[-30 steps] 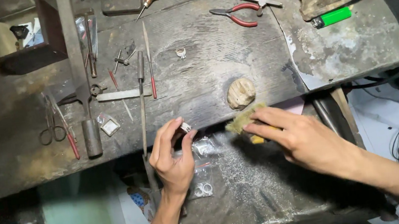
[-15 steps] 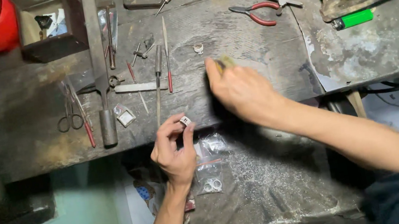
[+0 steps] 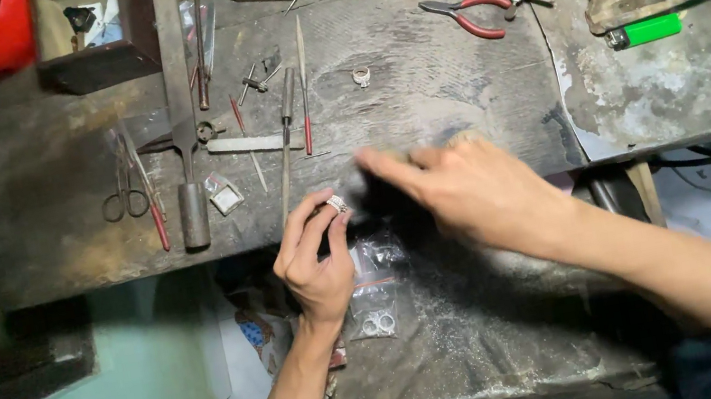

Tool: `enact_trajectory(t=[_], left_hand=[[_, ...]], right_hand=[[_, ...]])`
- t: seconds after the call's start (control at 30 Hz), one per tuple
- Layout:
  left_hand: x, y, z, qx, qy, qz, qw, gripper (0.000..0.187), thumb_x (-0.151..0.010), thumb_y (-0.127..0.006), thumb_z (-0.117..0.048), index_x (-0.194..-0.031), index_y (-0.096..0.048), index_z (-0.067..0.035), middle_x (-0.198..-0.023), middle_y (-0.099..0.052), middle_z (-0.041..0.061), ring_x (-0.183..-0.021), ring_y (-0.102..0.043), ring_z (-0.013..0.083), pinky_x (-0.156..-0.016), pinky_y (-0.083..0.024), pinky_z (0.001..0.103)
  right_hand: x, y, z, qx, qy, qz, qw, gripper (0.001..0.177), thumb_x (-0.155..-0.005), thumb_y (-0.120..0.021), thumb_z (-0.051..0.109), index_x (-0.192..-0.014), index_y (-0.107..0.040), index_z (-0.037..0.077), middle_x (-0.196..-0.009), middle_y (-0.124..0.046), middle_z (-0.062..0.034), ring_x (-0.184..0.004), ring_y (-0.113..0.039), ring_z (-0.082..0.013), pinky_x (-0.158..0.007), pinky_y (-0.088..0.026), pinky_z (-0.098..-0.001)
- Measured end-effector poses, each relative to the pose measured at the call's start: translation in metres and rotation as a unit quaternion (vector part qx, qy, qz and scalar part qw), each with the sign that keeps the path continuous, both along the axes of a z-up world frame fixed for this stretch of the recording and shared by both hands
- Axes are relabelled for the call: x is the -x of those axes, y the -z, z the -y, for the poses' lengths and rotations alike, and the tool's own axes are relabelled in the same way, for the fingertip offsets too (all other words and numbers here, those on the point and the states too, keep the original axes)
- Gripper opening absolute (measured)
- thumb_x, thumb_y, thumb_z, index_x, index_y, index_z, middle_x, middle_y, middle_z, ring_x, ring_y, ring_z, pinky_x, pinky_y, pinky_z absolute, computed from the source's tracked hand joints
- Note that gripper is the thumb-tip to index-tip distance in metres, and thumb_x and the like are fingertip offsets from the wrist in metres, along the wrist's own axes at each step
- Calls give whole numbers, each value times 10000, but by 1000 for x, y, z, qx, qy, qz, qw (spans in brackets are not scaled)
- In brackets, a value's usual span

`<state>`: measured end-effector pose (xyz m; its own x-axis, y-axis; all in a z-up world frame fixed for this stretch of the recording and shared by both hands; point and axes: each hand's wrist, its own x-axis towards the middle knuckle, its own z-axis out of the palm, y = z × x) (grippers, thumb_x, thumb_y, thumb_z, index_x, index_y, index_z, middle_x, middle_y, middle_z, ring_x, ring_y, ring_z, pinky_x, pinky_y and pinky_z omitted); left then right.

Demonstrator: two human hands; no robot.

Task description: File and clean a small jewelry component on a workbench using a hand file and brushes

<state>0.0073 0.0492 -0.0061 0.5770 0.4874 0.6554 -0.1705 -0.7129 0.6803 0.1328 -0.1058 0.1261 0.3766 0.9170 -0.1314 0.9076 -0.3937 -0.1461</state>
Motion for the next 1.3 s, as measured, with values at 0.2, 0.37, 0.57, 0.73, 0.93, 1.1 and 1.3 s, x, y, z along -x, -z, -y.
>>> enact_trajectory(t=[0.2, 0.37, 0.57, 0.73, 0.93, 1.1, 1.3], left_hand=[[4, 11, 0, 6, -37, 18, 999, 196, -940, -786, -223, -820, -718, -83, -889, -768, 63, -764, -755, 267, -769, -604, 353], [2, 10, -5, -1, -41, 25, 999, 205, -940, -791, -224, -808, -718, -85, -870, -758, 60, -752, -749, 265, -758, -599, 352], [2, -1, -1, 68, 27, 15, 997, 118, -970, -727, -123, -903, -769, -35, -1010, -766, 118, -897, -759, 268, -801, -612, 378], [8, 6, 18, 301, 167, 9, 939, 114, -910, -758, -27, -976, -737, 63, -1108, -720, 237, -955, -713, 245, -820, -641, 396], [12, 23, 36, 448, 228, -16, 864, 177, -814, -830, 53, -835, -657, 87, -1016, -736, 286, -873, -729, 224, -734, -651, 353], [8, 2, 46, 509, 257, -28, 821, 356, -819, -809, 59, -1040, -530, 72, -1056, -738, 341, -912, -777, 333, -788, -680, 358], [10, 14, 51, 459, 228, -79, 855, 339, -789, -810, 91, -1116, -724, 110, -1051, -767, 302, -913, -781, 292, -813, -682, 369]], right_hand=[[-23, 59, -1, 4, -28, -23, 999, 167, -892, -539, 85, -966, -653, 183, -794, -704, -81, -705, -747, -389, -596, -611, -524], [-20, 21, -1, 56, -52, -96, 992, 184, -783, -618, 35, -856, -681, 191, -777, -726, -71, -723, -753, -400, -622, -616, -537], [-13, 26, -4, -8, -44, -99, 994, 182, -797, -651, 49, -917, -714, 170, -817, -713, -86, -783, -733, -396, -679, -612, -566], [9, 2, 43, 114, -51, -168, 978, 299, -714, -672, -5, -956, -686, 169, -837, -760, -66, -772, -765, -376, -676, -616, -561], [37, 42, 72, -449, 121, -117, 878, 404, -812, -789, 4, -1210, -720, 5, -985, -800, -95, -833, -788, -292, -723, -634, -395], [36, 42, 105, -518, 141, -10, 844, 354, -781, -827, -78, -1121, -739, -113, -866, -762, -167, -698, -749, -293, -667, -630, -373], [31, 32, 95, -496, 64, -65, 863, 292, -871, -601, -138, -1122, -740, -84, -943, -759, -203, -728, -749, -374, -677, -618, -425]])
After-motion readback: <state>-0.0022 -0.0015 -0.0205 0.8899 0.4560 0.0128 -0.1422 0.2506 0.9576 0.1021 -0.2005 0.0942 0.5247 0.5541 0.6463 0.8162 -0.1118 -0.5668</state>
